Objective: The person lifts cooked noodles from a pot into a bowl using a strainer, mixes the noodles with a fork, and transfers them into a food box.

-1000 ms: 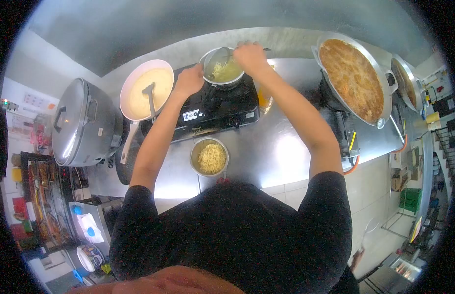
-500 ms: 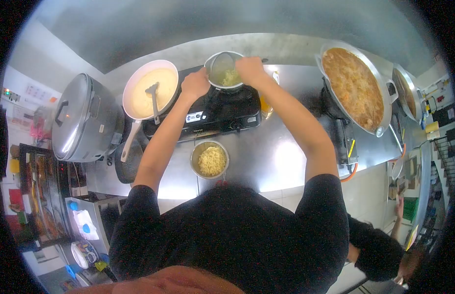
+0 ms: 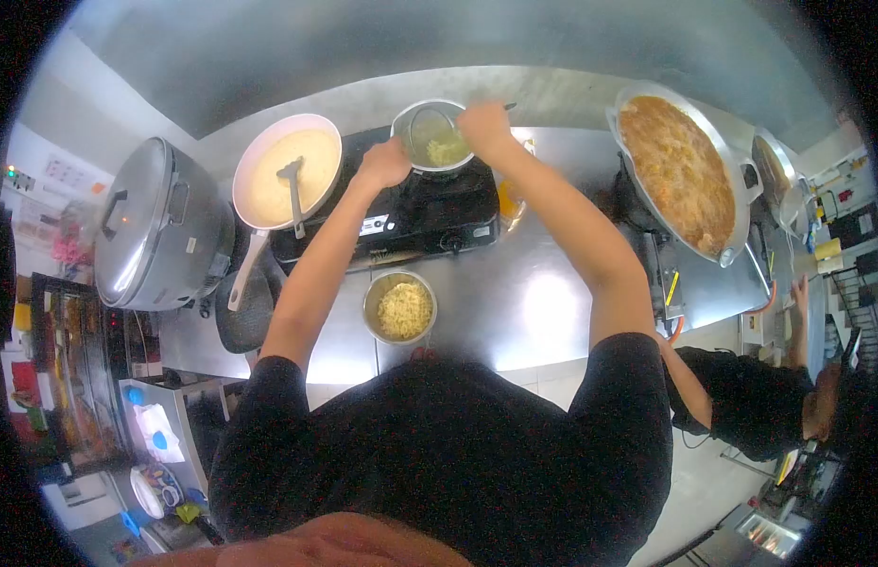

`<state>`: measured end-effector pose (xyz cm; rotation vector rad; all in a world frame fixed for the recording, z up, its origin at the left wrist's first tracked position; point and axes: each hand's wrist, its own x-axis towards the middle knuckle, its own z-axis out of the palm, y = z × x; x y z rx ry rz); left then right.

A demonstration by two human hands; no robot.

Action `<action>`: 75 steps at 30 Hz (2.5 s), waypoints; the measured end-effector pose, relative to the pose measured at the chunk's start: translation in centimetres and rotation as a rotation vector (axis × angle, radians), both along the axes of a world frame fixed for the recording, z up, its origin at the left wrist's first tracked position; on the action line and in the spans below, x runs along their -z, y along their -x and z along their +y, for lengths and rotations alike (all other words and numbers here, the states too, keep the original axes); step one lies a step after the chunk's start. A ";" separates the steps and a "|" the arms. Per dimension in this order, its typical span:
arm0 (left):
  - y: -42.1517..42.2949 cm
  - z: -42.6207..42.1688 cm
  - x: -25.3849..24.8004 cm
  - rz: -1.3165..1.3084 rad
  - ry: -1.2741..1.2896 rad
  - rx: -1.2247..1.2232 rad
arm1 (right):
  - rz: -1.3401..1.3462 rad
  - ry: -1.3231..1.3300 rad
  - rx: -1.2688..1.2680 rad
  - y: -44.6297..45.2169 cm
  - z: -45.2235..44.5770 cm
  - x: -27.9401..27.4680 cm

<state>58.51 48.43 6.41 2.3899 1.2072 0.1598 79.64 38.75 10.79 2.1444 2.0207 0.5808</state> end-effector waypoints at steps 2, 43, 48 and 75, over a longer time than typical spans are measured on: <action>-0.1 0.1 0.5 -0.009 0.005 -0.001 | 0.069 0.146 -0.018 1.3 -0.8 -1.1; 7.0 -1.5 -3.3 -0.829 1.100 -0.255 | 0.837 -0.747 0.244 5.1 -20.7 -8.6; 6.8 -1.9 -2.6 -0.859 1.119 -0.263 | 0.879 -0.744 0.271 7.2 -24.0 -7.8; 26.5 -29.0 -4.6 -0.856 1.008 -0.477 | 1.696 -0.680 0.340 11.1 -35.2 0.0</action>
